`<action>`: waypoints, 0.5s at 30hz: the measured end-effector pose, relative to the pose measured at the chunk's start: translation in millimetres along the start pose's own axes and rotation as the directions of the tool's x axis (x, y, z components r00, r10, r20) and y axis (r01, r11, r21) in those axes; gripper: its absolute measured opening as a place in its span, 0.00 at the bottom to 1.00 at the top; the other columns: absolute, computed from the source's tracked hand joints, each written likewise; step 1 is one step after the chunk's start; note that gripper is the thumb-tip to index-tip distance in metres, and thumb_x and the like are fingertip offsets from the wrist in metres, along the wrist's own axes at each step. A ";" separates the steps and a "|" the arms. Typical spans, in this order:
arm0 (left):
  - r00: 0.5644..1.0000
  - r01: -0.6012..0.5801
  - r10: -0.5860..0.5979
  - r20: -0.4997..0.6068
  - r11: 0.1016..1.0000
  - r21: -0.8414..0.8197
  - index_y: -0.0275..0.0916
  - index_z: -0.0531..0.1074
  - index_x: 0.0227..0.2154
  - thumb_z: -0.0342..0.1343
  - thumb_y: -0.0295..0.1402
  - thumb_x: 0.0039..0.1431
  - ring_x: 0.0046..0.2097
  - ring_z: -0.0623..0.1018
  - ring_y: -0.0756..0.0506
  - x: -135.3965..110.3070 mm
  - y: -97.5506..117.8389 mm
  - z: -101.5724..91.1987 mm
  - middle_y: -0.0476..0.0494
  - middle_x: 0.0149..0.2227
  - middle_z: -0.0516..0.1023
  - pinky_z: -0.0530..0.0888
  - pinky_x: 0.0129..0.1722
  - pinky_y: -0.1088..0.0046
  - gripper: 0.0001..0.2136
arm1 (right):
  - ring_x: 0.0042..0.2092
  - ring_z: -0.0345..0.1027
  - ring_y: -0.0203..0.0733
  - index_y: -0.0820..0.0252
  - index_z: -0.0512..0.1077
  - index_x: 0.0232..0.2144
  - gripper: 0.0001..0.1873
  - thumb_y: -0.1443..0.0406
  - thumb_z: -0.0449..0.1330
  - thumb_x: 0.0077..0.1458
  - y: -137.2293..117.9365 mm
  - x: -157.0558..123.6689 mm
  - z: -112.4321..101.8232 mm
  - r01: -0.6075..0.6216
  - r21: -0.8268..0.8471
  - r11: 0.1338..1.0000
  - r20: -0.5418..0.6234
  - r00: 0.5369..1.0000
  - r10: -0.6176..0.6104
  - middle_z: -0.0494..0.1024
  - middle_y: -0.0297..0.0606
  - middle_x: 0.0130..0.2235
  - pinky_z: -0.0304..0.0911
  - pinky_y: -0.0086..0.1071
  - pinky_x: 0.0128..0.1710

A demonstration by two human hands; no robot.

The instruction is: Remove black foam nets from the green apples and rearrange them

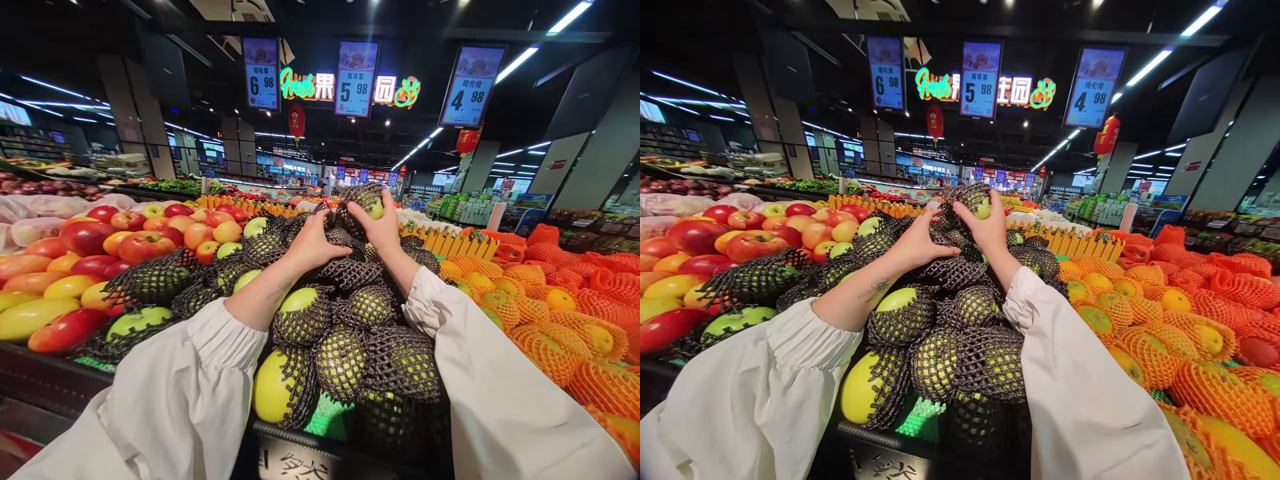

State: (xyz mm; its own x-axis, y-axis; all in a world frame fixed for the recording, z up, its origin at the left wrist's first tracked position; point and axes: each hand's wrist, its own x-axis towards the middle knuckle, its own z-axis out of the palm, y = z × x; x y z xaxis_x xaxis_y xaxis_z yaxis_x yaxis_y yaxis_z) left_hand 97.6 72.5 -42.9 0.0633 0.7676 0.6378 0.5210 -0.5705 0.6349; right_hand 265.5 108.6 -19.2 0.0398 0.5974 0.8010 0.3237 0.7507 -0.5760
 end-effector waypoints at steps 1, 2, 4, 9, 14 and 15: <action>1.000 0.011 -0.012 0.003 1.000 0.028 0.37 0.64 0.61 0.74 0.38 0.36 0.63 0.69 0.30 -0.1 0.6 -0.3 0.30 0.62 0.67 0.64 0.64 0.50 0.46 | 0.57 0.66 0.52 0.54 0.61 0.57 0.37 0.43 0.63 0.52 1.7 8.0 -7.0 0.021 -0.056 0.998 -0.130 0.991 -0.028 0.69 0.46 0.54 0.61 0.49 0.61; 1.000 0.018 -0.019 0.015 0.999 0.049 0.37 0.64 0.61 0.73 0.38 0.38 0.63 0.69 0.31 -0.3 1.4 -0.6 0.29 0.62 0.67 0.64 0.64 0.50 0.44 | 0.58 0.66 0.53 0.54 0.58 0.59 0.37 0.43 0.60 0.56 4.5 17.0 -15.8 0.022 -0.135 0.991 -0.264 0.963 -0.057 0.68 0.47 0.55 0.62 0.50 0.60; 0.999 0.015 -0.018 0.044 0.997 0.074 0.36 0.66 0.59 0.72 0.39 0.41 0.62 0.70 0.31 -1.3 3.2 -1.5 0.29 0.62 0.68 0.65 0.63 0.51 0.40 | 0.60 0.64 0.57 0.55 0.54 0.62 0.37 0.43 0.54 0.60 12.5 35.5 -37.1 -0.066 -0.300 0.952 -0.479 0.873 -0.091 0.65 0.52 0.58 0.61 0.53 0.59; 0.997 0.017 -0.024 0.068 0.996 0.092 0.38 0.70 0.54 0.71 0.40 0.43 0.58 0.74 0.32 -3.5 6.5 -3.8 0.32 0.58 0.74 0.69 0.59 0.51 0.33 | 0.58 0.66 0.62 0.64 0.56 0.63 0.42 0.47 0.62 0.56 38.5 51.8 -83.6 -0.433 -0.382 0.817 -0.642 0.760 0.103 0.66 0.62 0.57 0.65 0.51 0.54; 0.998 0.008 -0.014 0.057 0.995 0.101 0.38 0.71 0.52 0.70 0.40 0.44 0.58 0.74 0.32 -2.8 5.2 -4.2 0.32 0.58 0.74 0.70 0.58 0.51 0.31 | 0.57 0.67 0.60 0.67 0.64 0.59 0.45 0.54 0.73 0.43 62.2 29.5 -93.6 -0.578 -0.429 0.694 -0.412 0.809 0.419 0.72 0.57 0.55 0.63 0.45 0.56; 0.998 0.008 -0.014 0.056 0.995 0.102 0.38 0.71 0.52 0.70 0.40 0.44 0.58 0.74 0.31 -2.6 5.0 -4.2 0.32 0.58 0.74 0.70 0.58 0.51 0.31 | 0.58 0.67 0.59 0.67 0.63 0.59 0.45 0.55 0.73 0.43 64.8 26.0 -93.5 -0.588 -0.435 0.682 -0.395 0.805 0.442 0.72 0.56 0.56 0.62 0.44 0.57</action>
State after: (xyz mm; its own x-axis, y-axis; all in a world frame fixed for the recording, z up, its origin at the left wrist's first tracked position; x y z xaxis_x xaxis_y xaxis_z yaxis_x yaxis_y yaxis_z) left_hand 96.5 66.4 -39.6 0.1039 0.7908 0.6033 0.6059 -0.5313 0.5921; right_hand 375.9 146.4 -20.4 0.5487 0.7012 0.4552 0.6087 0.0382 -0.7925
